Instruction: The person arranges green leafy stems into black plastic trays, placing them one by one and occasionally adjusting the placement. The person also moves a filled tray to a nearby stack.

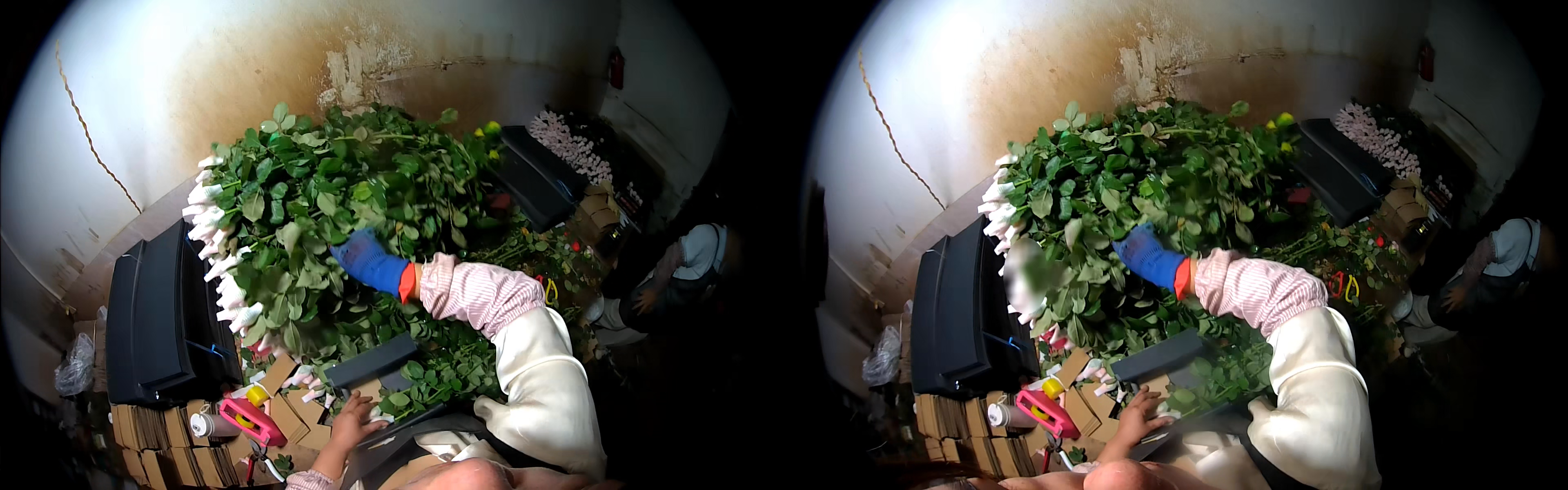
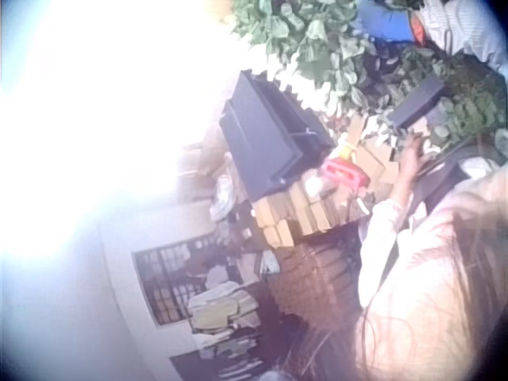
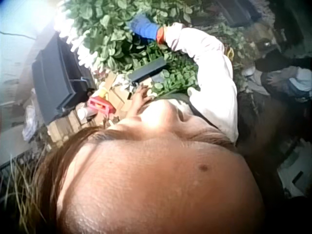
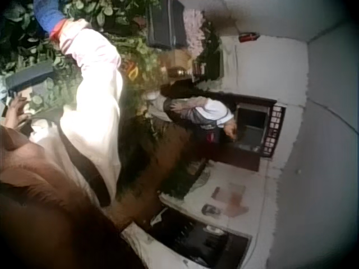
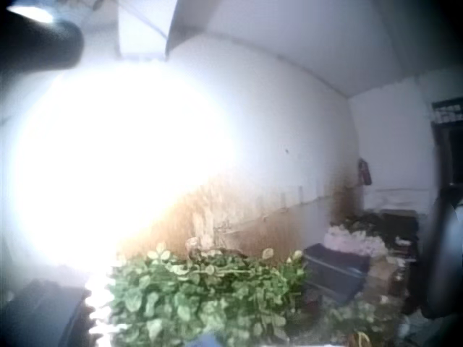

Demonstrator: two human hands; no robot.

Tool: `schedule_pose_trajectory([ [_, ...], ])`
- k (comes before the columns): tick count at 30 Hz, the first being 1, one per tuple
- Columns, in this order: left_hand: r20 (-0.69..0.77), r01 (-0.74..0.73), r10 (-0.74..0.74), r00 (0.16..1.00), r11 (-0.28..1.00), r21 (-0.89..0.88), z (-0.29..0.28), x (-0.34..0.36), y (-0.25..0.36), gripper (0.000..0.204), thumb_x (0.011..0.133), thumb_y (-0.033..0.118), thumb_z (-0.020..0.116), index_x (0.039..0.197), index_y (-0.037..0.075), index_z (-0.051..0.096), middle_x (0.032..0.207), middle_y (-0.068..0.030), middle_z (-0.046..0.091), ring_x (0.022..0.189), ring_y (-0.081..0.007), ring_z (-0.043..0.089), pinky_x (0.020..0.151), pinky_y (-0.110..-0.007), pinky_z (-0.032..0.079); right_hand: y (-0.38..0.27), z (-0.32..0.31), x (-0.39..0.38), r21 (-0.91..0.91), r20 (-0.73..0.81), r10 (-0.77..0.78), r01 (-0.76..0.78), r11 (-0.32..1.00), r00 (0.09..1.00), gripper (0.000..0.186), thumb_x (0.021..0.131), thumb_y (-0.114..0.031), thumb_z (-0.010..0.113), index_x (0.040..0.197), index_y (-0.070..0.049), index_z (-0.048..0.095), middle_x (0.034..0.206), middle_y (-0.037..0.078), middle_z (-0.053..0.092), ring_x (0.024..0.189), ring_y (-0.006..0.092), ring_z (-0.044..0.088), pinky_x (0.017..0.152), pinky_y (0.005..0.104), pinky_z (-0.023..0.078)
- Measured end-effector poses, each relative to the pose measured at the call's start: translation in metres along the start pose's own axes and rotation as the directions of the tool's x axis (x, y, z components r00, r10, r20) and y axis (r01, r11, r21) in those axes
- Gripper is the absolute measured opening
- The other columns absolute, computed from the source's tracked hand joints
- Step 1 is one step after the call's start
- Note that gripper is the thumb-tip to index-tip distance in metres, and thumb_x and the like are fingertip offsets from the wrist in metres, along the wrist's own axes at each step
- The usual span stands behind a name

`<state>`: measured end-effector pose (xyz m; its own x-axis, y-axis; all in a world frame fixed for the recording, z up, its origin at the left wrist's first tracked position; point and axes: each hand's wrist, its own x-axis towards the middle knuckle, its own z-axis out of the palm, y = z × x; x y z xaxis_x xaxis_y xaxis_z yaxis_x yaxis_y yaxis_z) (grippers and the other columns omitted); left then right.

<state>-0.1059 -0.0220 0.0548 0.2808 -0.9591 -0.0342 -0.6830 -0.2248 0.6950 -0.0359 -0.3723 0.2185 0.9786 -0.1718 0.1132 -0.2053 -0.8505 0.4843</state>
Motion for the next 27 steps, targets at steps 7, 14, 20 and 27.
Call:
schedule_pose_trajectory([
  [7, 0.014, -0.066, 0.066, 0.998, 0.997, -0.034, 0.006, 0.017, 0.000, 0.057, 0.073, 0.039, 0.085, 0.120, 0.011, 0.071, 0.130, -0.0117, 0.063, 0.135, -0.0375, 0.048, 0.107, -0.044, 0.045, -0.104, 0.187, -0.129, 0.902, -0.136, 0.609, -0.157, 0.403, 0.782, 0.033, 0.088, -0.027, 0.058, 0.117, -0.013, 0.065, 0.095, 0.015, 0.068, 0.089, 0.0330, 0.064, 0.087, 0.0495, 0.049],
  [14, -0.002, -0.016, 0.016, 1.000, 0.998, -0.060, 0.002, 0.005, 0.000, 0.058, 0.073, 0.039, 0.085, 0.118, 0.007, 0.070, 0.128, -0.0109, 0.063, 0.116, -0.0327, 0.059, 0.098, -0.041, 0.049, -0.039, 0.085, -0.189, 0.498, 0.011, -0.234, 0.197, 0.844, 0.972, 0.039, 0.085, -0.030, 0.063, 0.120, -0.013, 0.065, 0.110, 0.012, 0.068, 0.094, 0.0317, 0.066, 0.081, 0.0468, 0.051],
  [20, 0.013, 0.000, 0.001, 1.000, 0.999, -0.054, 0.005, 0.007, 0.003, 0.059, 0.071, 0.038, 0.086, 0.119, 0.007, 0.070, 0.129, -0.0112, 0.063, 0.124, -0.0347, 0.056, 0.102, -0.043, 0.047, -0.001, 0.004, -0.209, 0.586, -0.152, 0.003, 0.088, 0.805, 0.988, 0.067, 0.084, -0.029, 0.068, 0.146, -0.016, 0.046, 0.135, 0.013, 0.054, 0.125, 0.0321, 0.052, 0.104, 0.0452, 0.043],
  [27, 0.022, 0.015, -0.014, 1.000, 0.999, -0.036, 0.005, 0.005, -0.001, 0.059, 0.072, 0.038, 0.086, 0.122, 0.010, 0.069, 0.133, -0.0113, 0.062, 0.136, -0.0353, 0.047, 0.109, -0.044, 0.043, -0.020, 0.086, -0.126, 0.407, -0.122, 0.014, 0.037, 0.913, 0.992, 0.091, 0.080, -0.022, 0.067, 0.159, -0.019, 0.022, 0.161, 0.017, 0.026, 0.143, 0.0351, 0.033, 0.117, 0.0507, 0.027],
])
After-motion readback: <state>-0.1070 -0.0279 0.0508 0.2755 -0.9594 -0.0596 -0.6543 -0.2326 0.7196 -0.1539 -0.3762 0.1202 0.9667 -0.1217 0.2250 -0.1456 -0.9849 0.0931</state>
